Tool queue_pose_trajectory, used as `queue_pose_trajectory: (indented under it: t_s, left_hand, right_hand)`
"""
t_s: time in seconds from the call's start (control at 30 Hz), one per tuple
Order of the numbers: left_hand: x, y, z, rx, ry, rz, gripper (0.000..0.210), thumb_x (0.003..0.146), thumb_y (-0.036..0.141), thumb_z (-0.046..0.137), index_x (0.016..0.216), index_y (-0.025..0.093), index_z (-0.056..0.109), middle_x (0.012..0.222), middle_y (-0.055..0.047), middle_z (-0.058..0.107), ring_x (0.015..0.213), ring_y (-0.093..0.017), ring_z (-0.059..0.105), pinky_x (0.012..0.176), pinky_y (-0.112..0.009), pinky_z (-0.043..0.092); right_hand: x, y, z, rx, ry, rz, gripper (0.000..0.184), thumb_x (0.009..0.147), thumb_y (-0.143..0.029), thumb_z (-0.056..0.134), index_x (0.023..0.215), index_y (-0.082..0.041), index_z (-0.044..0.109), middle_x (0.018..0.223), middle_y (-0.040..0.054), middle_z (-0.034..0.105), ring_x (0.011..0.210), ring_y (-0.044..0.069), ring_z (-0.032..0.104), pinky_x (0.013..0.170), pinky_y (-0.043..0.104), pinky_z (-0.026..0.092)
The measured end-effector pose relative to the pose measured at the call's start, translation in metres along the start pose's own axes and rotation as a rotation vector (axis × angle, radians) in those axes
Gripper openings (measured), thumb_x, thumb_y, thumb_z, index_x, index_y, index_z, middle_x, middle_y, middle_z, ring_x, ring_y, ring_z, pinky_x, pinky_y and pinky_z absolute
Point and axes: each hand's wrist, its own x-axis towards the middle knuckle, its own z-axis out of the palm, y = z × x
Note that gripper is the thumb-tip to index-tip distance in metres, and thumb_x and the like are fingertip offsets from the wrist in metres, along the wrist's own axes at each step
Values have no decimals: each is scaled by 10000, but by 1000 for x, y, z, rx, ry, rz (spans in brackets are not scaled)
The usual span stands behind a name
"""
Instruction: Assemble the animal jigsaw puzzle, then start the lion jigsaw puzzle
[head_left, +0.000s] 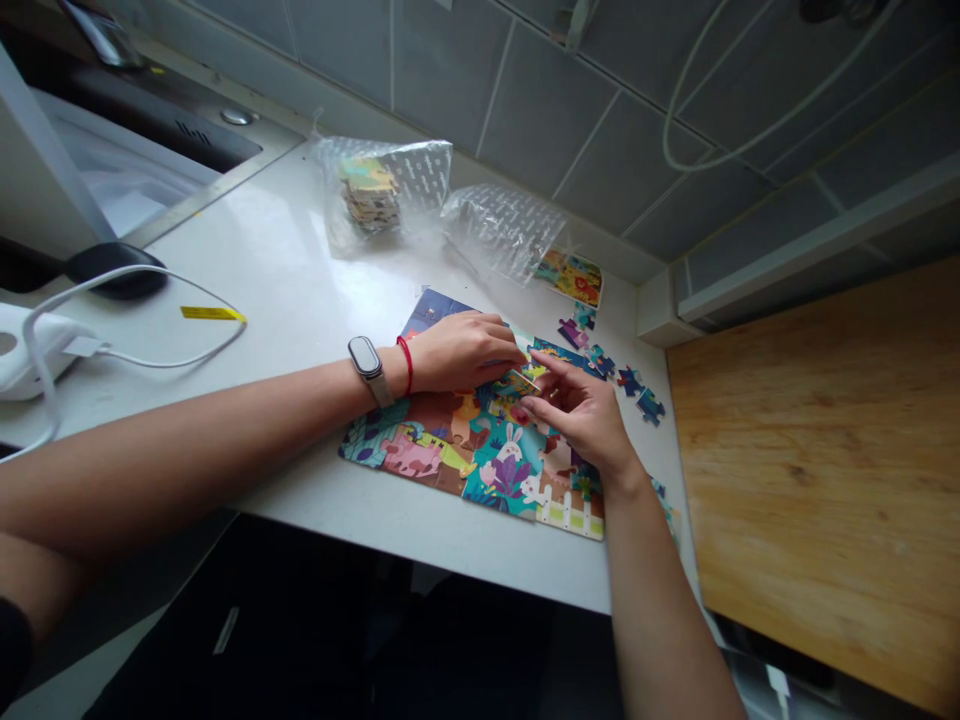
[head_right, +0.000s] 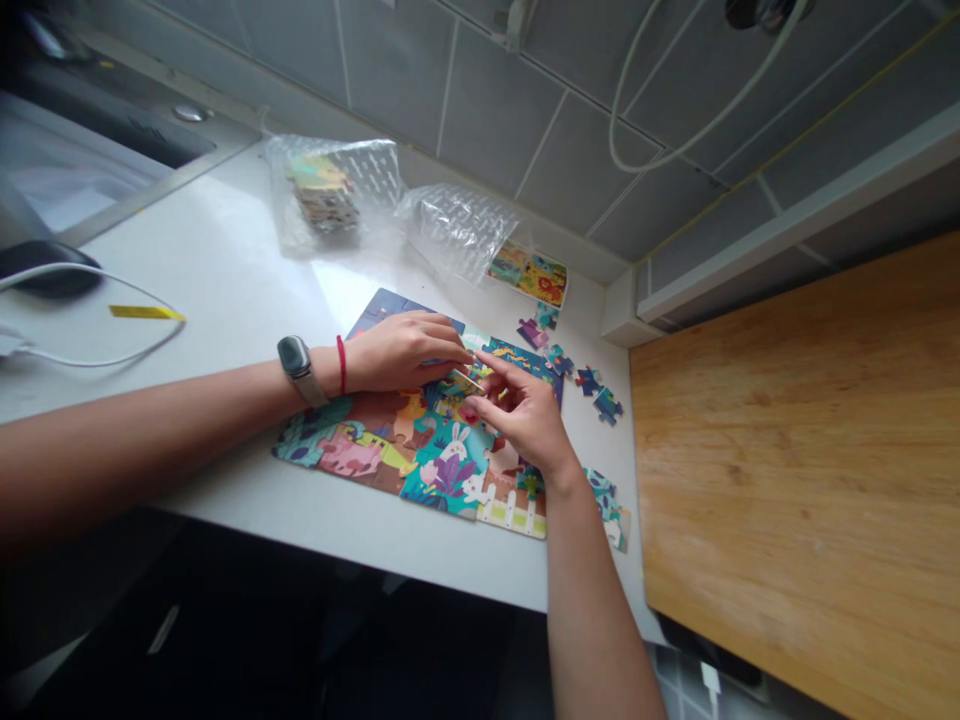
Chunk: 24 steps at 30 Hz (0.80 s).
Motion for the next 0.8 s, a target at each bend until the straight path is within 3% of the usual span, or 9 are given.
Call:
queue_pose_trajectory:
  t_s: [0.2, 0.3, 0.47, 0.63, 0.8]
  left_hand:
    - [0, 3, -6, -24, 120, -58, 276, 957, 145, 514, 1118, 181, 735, 1045, -107, 754, 1034, -230, 668, 934, -388, 551]
    - [0, 5, -13, -114, 142, -27, 277, 934, 142, 529, 1127, 190, 722, 1026, -91, 760, 1022, -229, 668, 935, -393, 551]
    - [0, 14, -17, -214, 205, -62, 305, 980, 287, 613, 1262, 189, 675, 965, -70, 773, 940, -209, 678, 872, -357, 551]
    - [-1, 14, -11, -259, 111, -121, 239, 972, 311, 634, 1142, 173, 728, 876, -47, 759, 763, -150, 691, 740, -278, 537]
    - [-1, 12, -7, -268, 49, -108, 225, 983, 321, 623, 1114, 183, 743, 969, -64, 781, 834, -159, 715, 762, -276, 548]
  right_hand:
    - [0, 0, 0, 26, 43, -18, 325, 749, -420, 893, 999, -228, 814, 783, 18, 730, 645, 152, 644, 558, 268, 544]
    - [1, -1, 1, 45, 74, -23, 330, 732, -460, 901, 946, -231, 797, 787, 24, 742, 671, 171, 673, 585, 290, 575]
    - [2, -1, 2, 69, 92, -2, 348, 712, -490, 912, 883, -218, 779, 840, 40, 774, 716, 185, 714, 640, 312, 620]
    - [2, -2, 2, 107, 106, 25, 343, 710, -476, 914, 877, -212, 774, 774, 29, 764, 601, 161, 681, 549, 294, 599]
    - [2, -1, 0, 79, 143, -1, 322, 746, -489, 886, 884, -217, 783, 762, 25, 758, 614, 168, 687, 578, 312, 611]
